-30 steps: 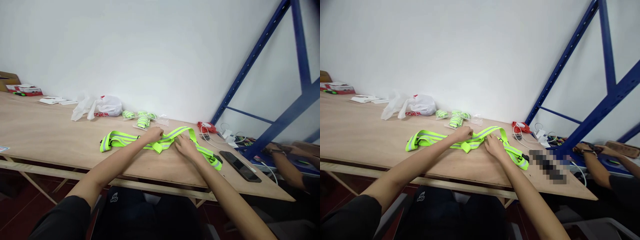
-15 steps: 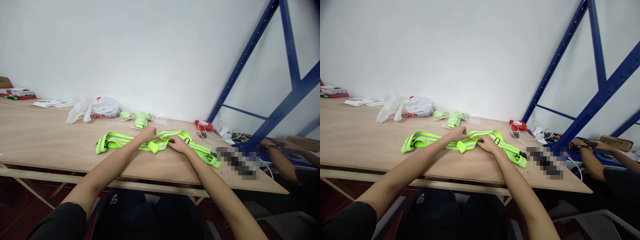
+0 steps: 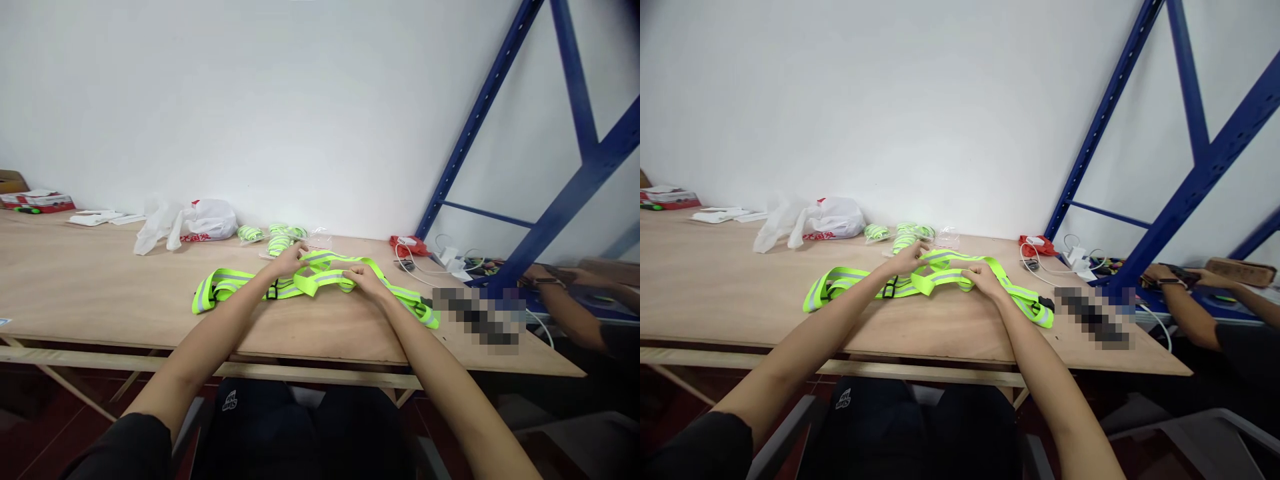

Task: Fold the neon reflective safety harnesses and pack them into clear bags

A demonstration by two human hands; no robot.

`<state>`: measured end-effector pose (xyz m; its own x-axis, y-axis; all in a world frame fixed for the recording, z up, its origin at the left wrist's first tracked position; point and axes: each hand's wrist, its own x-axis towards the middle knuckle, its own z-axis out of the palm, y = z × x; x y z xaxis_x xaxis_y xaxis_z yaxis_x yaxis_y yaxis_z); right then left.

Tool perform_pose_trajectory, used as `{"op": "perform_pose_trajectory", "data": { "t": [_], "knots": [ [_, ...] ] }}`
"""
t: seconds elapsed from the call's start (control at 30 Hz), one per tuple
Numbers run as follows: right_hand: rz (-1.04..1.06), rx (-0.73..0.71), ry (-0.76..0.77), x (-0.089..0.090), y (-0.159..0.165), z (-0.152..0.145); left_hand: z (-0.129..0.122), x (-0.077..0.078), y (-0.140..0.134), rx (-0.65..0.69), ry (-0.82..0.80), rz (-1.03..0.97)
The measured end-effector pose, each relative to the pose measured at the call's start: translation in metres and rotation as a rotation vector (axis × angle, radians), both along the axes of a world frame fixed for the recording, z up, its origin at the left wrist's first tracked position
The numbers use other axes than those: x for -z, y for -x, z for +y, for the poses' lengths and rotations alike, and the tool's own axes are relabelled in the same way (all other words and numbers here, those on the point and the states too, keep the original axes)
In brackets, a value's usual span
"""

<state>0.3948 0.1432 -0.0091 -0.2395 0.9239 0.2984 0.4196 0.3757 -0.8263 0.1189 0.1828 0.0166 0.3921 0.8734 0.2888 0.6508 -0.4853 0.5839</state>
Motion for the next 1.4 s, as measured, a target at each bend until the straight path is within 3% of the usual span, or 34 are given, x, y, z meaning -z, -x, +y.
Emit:
{"op": "perform_pose_trajectory", "data": {
  "t": [0.2, 0.47, 0.7, 0.87, 1.03, 1.13, 1.27, 1.4],
  "knots": [
    [0.105, 0.010, 0.070, -0.001, -0.006, 0.002, 0.005, -0.006, 0.014, -0.013, 0.009, -0.202],
    [0.108, 0.042, 0.079, -0.001, -0.005, 0.003, 0.000, -0.002, -0.002, -0.027, 0.211, -0.502],
    [-0.009, 0.095, -0.034, -0.001, -0.001, 0.002, -0.008, -0.003, -0.017, 0.057, 0.408, -0.741],
    [-0.172, 0.194, -0.170, 0.001, -0.005, 0.002, -0.012, 0.005, -0.016, 0.134, 0.543, -0.742],
    [-0.313, 0.297, -0.361, -0.011, 0.004, -0.008, -0.019, 0.006, -0.016, 0.211, 0.656, -0.714],
    [-0.380, 0.233, -0.462, -0.017, 0.022, -0.019, -0.025, 0.001, -0.018, 0.220, 0.654, -0.730],
    [-0.512, 0.009, -0.592, -0.015, 0.047, -0.029, -0.031, -0.004, -0.020, 0.275, 0.571, -0.726],
    [-0.603, -0.049, -0.546, -0.012, 0.055, -0.029, -0.033, -0.002, -0.020, 0.429, 0.509, -0.732]
  ]
}}
